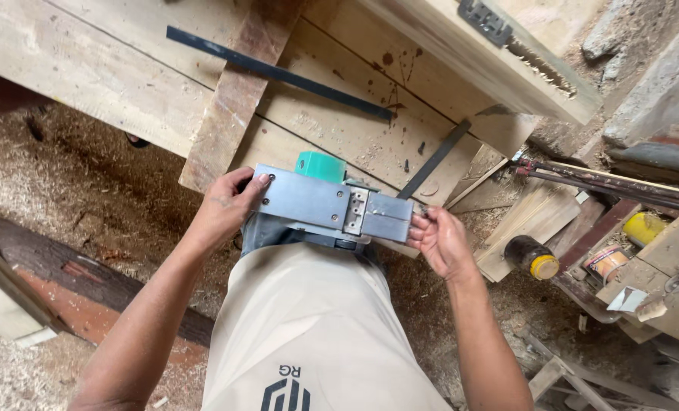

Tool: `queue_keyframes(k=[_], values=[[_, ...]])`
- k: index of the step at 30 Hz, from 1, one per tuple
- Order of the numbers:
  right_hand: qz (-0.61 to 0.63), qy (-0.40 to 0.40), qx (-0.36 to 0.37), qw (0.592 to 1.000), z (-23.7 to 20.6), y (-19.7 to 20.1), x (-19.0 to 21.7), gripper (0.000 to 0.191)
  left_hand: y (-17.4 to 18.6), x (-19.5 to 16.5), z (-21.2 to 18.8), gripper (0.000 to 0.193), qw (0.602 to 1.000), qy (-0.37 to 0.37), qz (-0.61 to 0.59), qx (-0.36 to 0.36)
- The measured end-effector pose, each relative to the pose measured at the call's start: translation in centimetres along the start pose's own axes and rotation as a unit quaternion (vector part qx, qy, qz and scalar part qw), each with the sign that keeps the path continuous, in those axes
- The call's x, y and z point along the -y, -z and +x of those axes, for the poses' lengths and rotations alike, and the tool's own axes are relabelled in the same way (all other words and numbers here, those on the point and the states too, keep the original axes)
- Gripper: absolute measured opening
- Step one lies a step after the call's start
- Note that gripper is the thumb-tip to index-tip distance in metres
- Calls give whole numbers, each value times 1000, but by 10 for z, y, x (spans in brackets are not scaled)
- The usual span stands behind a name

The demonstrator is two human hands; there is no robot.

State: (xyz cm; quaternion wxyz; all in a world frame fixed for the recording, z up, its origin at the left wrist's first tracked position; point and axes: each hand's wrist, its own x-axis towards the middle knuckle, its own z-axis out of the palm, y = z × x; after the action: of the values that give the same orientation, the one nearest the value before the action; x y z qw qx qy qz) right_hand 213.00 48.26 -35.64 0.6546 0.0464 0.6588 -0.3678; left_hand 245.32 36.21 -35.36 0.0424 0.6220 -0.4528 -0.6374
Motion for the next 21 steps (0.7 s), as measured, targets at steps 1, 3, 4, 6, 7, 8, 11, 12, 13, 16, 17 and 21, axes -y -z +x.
queue_keyframes(k=[1,3,4,6,7,8,11,12,13,16,17,21], values=[[-16,-29,-12,999,1,0,0,21,0,-5,5,37,999,41,-3,11],[5,-48,5,999,3,-2,0,29,-2,-15,11,40,997,75,4,24],[14,-59,16,998,3,-3,1,34,-2,-21,14,42,998,65,13,24],[43,-62,84,994,6,-4,6,44,-6,-35,20,46,999,41,35,3],[60,-58,117,990,7,-5,10,49,-10,-44,24,47,998,28,48,-12],[65,-53,120,989,7,-5,15,47,-14,-52,27,48,998,15,62,-24],[78,-44,149,985,9,-2,29,46,-28,-75,33,49,998,27,47,-42],[84,-46,166,981,9,-1,33,48,-32,-80,34,50,996,37,60,-47],[90,-52,180,978,10,2,36,51,-35,-83,35,50,995,51,74,-49],[80,-57,180,979,12,9,42,45,-45,-85,36,53,992,75,70,-73],[77,-69,174,979,13,13,43,42,-47,-83,36,55,992,77,62,-84],[-30,-60,94,993,29,29,42,28,-46,-59,51,67,989,72,66,-113]])
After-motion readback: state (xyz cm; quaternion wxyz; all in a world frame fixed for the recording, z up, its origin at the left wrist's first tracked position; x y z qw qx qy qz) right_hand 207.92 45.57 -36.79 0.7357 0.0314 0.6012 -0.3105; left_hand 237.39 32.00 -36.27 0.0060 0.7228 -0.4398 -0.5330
